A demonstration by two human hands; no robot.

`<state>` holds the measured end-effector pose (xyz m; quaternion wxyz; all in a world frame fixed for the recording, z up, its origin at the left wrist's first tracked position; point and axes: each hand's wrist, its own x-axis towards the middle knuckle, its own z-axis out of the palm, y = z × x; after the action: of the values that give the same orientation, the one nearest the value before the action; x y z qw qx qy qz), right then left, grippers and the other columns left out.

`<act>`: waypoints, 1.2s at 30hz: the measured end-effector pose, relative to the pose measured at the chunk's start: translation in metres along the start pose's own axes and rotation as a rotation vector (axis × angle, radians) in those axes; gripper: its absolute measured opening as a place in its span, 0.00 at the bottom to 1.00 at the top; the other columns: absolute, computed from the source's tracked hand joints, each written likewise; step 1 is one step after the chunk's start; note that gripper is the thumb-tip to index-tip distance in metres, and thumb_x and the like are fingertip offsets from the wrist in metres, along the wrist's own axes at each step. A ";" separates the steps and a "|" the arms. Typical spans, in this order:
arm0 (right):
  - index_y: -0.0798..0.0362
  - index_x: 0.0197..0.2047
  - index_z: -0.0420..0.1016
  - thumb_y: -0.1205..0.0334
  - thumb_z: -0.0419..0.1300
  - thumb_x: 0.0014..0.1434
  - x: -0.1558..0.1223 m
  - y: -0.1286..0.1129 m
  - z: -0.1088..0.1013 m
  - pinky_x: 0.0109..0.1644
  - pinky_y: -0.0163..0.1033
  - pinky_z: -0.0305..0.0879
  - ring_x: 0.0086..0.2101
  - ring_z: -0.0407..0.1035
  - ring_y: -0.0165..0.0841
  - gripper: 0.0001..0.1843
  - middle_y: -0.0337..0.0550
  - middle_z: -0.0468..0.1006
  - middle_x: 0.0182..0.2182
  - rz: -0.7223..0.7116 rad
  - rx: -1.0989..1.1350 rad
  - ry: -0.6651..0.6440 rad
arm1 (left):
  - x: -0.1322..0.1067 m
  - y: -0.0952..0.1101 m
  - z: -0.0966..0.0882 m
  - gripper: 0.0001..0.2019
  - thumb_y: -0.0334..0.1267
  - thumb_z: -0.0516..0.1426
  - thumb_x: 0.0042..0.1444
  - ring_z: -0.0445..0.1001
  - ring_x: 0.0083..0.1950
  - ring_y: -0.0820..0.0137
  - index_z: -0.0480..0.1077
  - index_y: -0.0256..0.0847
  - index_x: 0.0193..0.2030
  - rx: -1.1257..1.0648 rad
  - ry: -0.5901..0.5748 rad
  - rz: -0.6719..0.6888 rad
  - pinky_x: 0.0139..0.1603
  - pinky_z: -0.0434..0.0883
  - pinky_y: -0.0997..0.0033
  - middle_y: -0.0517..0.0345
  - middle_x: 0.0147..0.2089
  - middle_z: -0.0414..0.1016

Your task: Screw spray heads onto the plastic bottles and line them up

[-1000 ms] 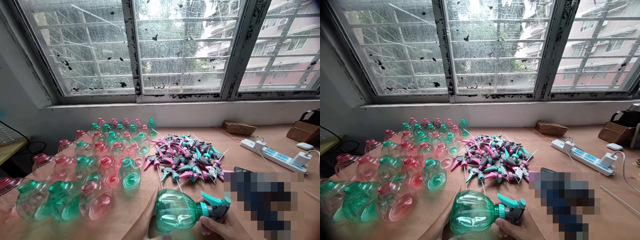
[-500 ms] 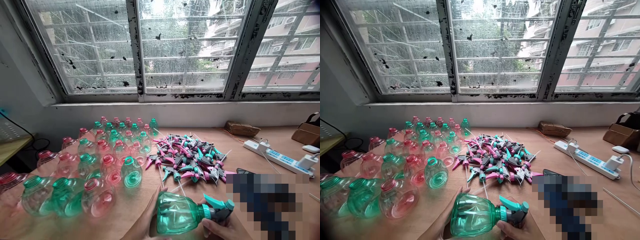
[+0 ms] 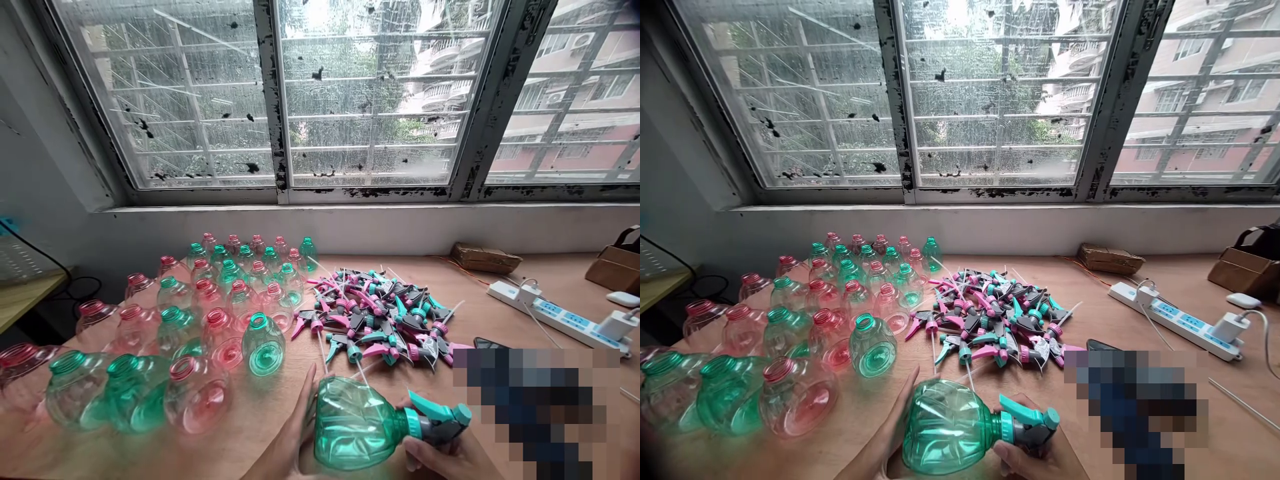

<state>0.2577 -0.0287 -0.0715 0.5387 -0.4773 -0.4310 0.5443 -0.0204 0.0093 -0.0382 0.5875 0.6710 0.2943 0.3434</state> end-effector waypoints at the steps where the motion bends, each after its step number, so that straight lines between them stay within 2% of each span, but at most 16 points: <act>1: 0.50 0.46 0.82 0.40 0.76 0.47 0.000 0.000 -0.001 0.29 0.41 0.72 0.23 0.75 0.38 0.29 0.38 0.80 0.20 -0.005 -0.007 -0.010 | 0.000 -0.001 0.000 0.64 0.55 0.70 0.49 0.51 0.79 0.45 0.27 0.55 0.78 0.003 -0.005 0.013 0.75 0.53 0.41 0.47 0.82 0.42; 2: 0.51 0.45 0.82 0.40 0.75 0.48 0.001 0.001 -0.001 0.29 0.41 0.72 0.23 0.75 0.38 0.29 0.38 0.81 0.20 -0.009 -0.018 -0.017 | 0.000 -0.002 -0.001 0.61 0.57 0.69 0.50 0.48 0.80 0.45 0.32 0.55 0.79 0.009 -0.009 0.021 0.75 0.53 0.42 0.48 0.82 0.40; 4: 0.52 0.45 0.83 0.39 0.75 0.48 0.001 0.000 -0.002 0.29 0.41 0.72 0.23 0.75 0.38 0.29 0.39 0.81 0.20 -0.009 -0.042 -0.019 | 0.000 -0.006 -0.002 0.54 0.57 0.67 0.53 0.50 0.79 0.46 0.38 0.57 0.78 0.029 -0.008 0.033 0.75 0.55 0.43 0.51 0.82 0.40; 9: 0.52 0.38 0.82 0.39 0.74 0.49 0.002 0.000 -0.003 0.29 0.40 0.71 0.23 0.75 0.37 0.25 0.40 0.81 0.20 -0.012 -0.050 -0.044 | -0.002 -0.012 -0.004 0.44 0.53 0.60 0.63 0.55 0.78 0.49 0.37 0.63 0.78 0.122 0.016 0.047 0.78 0.48 0.44 0.53 0.80 0.49; 10: 0.52 0.37 0.82 0.38 0.74 0.49 0.002 0.001 -0.003 0.29 0.40 0.71 0.23 0.75 0.37 0.25 0.40 0.81 0.20 -0.011 -0.053 -0.050 | -0.002 -0.014 -0.005 0.44 0.53 0.60 0.63 0.56 0.78 0.49 0.37 0.64 0.78 0.123 0.015 0.045 0.78 0.49 0.44 0.53 0.80 0.50; 12: 0.51 0.38 0.83 0.38 0.74 0.48 0.002 0.001 -0.003 0.29 0.40 0.73 0.23 0.75 0.37 0.26 0.40 0.81 0.20 -0.004 -0.061 -0.047 | -0.002 -0.016 -0.005 0.51 0.53 0.64 0.59 0.59 0.76 0.48 0.33 0.65 0.77 0.085 0.003 0.059 0.76 0.54 0.43 0.51 0.80 0.48; 15: 0.51 0.42 0.83 0.37 0.75 0.47 0.003 0.000 -0.002 0.28 0.41 0.74 0.23 0.75 0.38 0.28 0.38 0.80 0.20 -0.010 -0.072 -0.032 | -0.001 -0.019 -0.006 0.61 0.53 0.70 0.51 0.57 0.77 0.45 0.29 0.63 0.77 0.004 -0.024 0.088 0.73 0.59 0.43 0.49 0.82 0.41; 18: 0.52 0.32 0.84 0.38 0.73 0.49 0.003 -0.003 -0.001 0.28 0.41 0.73 0.23 0.75 0.39 0.24 0.41 0.80 0.19 -0.011 -0.115 -0.045 | -0.001 -0.019 -0.009 0.55 0.55 0.67 0.54 0.52 0.78 0.44 0.36 0.58 0.78 0.005 -0.046 0.059 0.74 0.58 0.42 0.48 0.82 0.40; 19: 0.52 0.32 0.85 0.37 0.73 0.50 0.003 -0.005 -0.001 0.28 0.41 0.72 0.22 0.75 0.39 0.24 0.42 0.80 0.19 -0.006 -0.124 -0.047 | -0.001 -0.018 -0.009 0.54 0.54 0.67 0.56 0.54 0.78 0.44 0.36 0.58 0.78 0.015 -0.053 0.049 0.74 0.58 0.42 0.47 0.82 0.41; 22: 0.53 0.43 0.85 0.37 0.72 0.50 0.002 -0.007 -0.001 0.27 0.41 0.72 0.22 0.74 0.38 0.28 0.41 0.80 0.19 0.009 -0.107 -0.048 | -0.001 -0.015 -0.010 0.51 0.50 0.64 0.60 0.57 0.77 0.47 0.32 0.59 0.78 0.056 -0.058 0.043 0.75 0.57 0.45 0.48 0.82 0.43; 24: 0.53 0.35 0.85 0.37 0.73 0.49 0.002 -0.006 -0.001 0.28 0.40 0.73 0.23 0.75 0.38 0.25 0.41 0.80 0.19 0.029 -0.090 -0.056 | -0.001 -0.016 -0.010 0.46 0.48 0.60 0.65 0.56 0.77 0.49 0.31 0.62 0.78 0.092 -0.049 0.054 0.76 0.54 0.47 0.51 0.82 0.41; 26: 0.52 0.25 0.80 0.38 0.75 0.48 0.002 -0.005 -0.002 0.29 0.40 0.74 0.24 0.75 0.37 0.24 0.41 0.79 0.20 0.037 -0.079 -0.065 | -0.001 -0.018 -0.010 0.47 0.49 0.60 0.65 0.56 0.77 0.50 0.28 0.62 0.77 0.106 -0.046 0.077 0.76 0.53 0.47 0.52 0.82 0.39; 28: 0.52 0.29 0.81 0.40 0.76 0.47 0.004 -0.002 -0.002 0.28 0.39 0.73 0.23 0.74 0.35 0.23 0.38 0.79 0.20 0.015 -0.053 -0.071 | -0.001 -0.021 -0.011 0.53 0.50 0.63 0.61 0.53 0.78 0.47 0.24 0.61 0.77 0.098 -0.057 0.101 0.76 0.53 0.45 0.50 0.82 0.38; 31: 0.52 0.44 0.81 0.43 0.76 0.49 0.005 0.000 -0.003 0.26 0.36 0.70 0.20 0.71 0.33 0.26 0.36 0.79 0.19 -0.013 -0.026 -0.088 | -0.002 -0.022 -0.012 0.58 0.53 0.66 0.57 0.42 0.81 0.45 0.25 0.56 0.78 0.112 -0.080 0.092 0.76 0.49 0.42 0.48 0.83 0.35; 33: 0.54 0.46 0.81 0.43 0.75 0.51 0.005 0.002 -0.004 0.25 0.36 0.68 0.20 0.71 0.32 0.27 0.37 0.79 0.18 -0.009 -0.036 -0.097 | -0.003 -0.019 -0.011 0.56 0.53 0.65 0.59 0.40 0.81 0.46 0.27 0.54 0.78 0.145 -0.075 0.070 0.77 0.46 0.42 0.48 0.83 0.34; 36: 0.55 0.42 0.82 0.41 0.73 0.53 0.004 0.003 -0.005 0.26 0.36 0.67 0.20 0.71 0.33 0.25 0.39 0.80 0.18 -0.001 -0.048 -0.103 | -0.004 -0.011 -0.009 0.46 0.52 0.57 0.67 0.44 0.81 0.49 0.27 0.56 0.78 0.188 -0.041 0.067 0.79 0.41 0.45 0.51 0.83 0.36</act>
<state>0.2627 -0.0250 -0.0752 0.5044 -0.4611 -0.4711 0.5576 -0.0301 0.0134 -0.0486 0.5159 0.7397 0.2904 0.3200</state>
